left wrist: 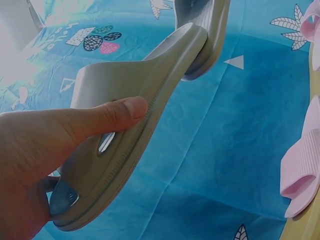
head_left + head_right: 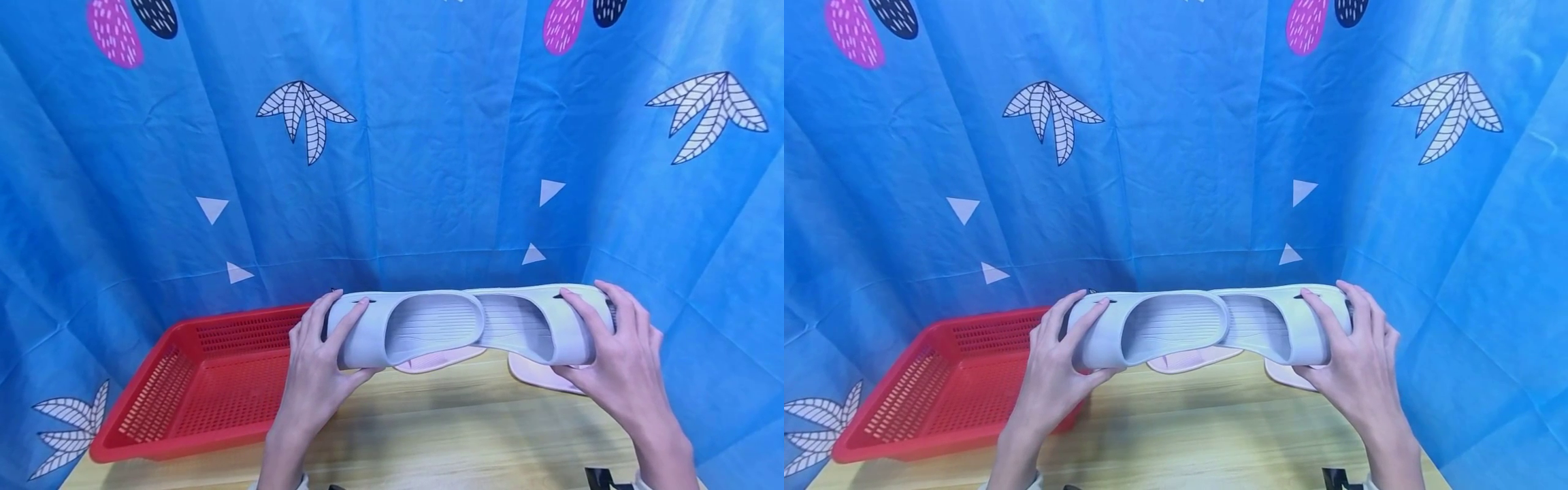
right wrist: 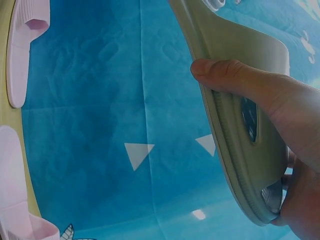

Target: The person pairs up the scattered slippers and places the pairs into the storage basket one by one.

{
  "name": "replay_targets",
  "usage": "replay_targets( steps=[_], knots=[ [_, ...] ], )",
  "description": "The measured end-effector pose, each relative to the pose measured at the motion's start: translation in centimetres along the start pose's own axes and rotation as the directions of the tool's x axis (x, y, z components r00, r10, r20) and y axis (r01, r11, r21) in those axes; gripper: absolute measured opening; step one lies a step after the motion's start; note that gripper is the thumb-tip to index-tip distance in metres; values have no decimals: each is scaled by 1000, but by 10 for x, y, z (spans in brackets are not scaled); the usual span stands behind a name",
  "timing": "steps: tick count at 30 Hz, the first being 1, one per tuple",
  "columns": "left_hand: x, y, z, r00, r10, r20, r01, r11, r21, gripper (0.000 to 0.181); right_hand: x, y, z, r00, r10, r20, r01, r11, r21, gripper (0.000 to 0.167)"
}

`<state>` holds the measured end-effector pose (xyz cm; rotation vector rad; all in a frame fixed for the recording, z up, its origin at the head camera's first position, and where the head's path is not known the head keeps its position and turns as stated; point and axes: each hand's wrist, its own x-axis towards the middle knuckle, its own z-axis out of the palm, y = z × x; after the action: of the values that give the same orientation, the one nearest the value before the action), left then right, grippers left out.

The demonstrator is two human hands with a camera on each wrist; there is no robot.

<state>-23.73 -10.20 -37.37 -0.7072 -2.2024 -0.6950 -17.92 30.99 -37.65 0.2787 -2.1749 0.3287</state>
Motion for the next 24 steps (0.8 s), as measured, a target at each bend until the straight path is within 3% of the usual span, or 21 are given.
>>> replay_targets(
  steps=[24],
  knots=[
    [-1,7,7,1000,15,8,-15,1000,-17,108,1,-4,3,1000,-21,16,21,1000,-5,107]
  ],
)
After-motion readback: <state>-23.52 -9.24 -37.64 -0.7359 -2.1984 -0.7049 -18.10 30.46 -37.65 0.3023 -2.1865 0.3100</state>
